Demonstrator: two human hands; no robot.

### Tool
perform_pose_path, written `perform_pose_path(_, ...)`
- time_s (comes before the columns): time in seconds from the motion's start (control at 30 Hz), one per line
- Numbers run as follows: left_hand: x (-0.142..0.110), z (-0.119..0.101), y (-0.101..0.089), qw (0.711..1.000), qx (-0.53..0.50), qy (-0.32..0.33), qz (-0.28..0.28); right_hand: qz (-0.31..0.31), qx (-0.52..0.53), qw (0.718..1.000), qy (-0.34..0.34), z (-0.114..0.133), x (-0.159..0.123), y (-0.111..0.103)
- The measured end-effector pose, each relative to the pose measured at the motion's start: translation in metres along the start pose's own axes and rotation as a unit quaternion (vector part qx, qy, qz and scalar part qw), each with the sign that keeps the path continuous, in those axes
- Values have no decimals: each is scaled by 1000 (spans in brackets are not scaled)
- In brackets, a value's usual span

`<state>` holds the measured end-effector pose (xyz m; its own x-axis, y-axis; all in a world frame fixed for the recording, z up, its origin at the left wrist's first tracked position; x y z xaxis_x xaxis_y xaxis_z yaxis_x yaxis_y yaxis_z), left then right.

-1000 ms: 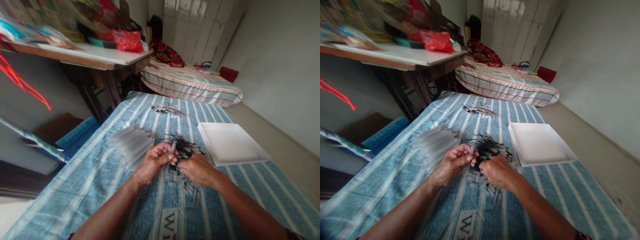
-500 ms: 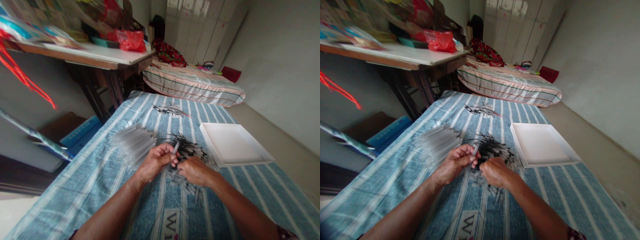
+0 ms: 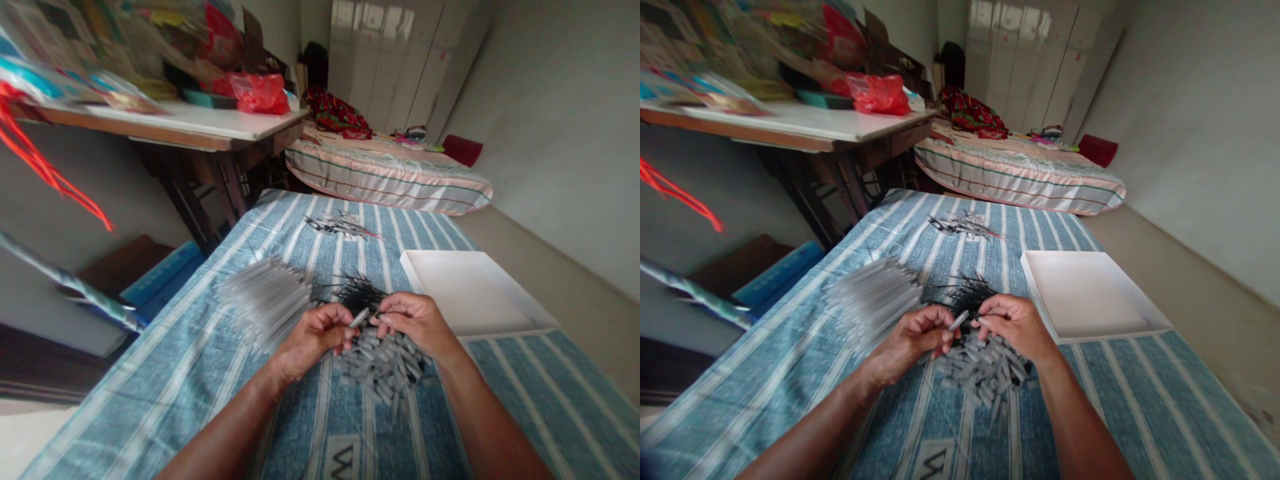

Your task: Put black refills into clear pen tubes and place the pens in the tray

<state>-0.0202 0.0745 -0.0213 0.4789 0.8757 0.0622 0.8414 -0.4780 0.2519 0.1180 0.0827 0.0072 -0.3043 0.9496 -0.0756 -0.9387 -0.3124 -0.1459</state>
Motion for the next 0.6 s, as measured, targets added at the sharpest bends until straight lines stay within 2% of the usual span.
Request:
perform_pose_path(0.27,-1,0,4,999,26,-30,11,-14,-5,1000,-23,4,1,0)
perform_pose_path(0.6,-2,4,4,999,29,-41,10,-7,-50,999,-17,6,5,0)
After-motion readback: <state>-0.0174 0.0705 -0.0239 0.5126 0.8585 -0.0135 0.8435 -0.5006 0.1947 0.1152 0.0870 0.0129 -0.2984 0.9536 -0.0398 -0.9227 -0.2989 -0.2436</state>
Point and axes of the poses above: each hand's wrist, its own x-axis towards the middle knuckle, its own y-axis out of the palm, z = x × y, the point moved 9 cm from there along x, towards the middle knuckle, and after that the axes turned 10 degrees about y, right-handed, at the moved point
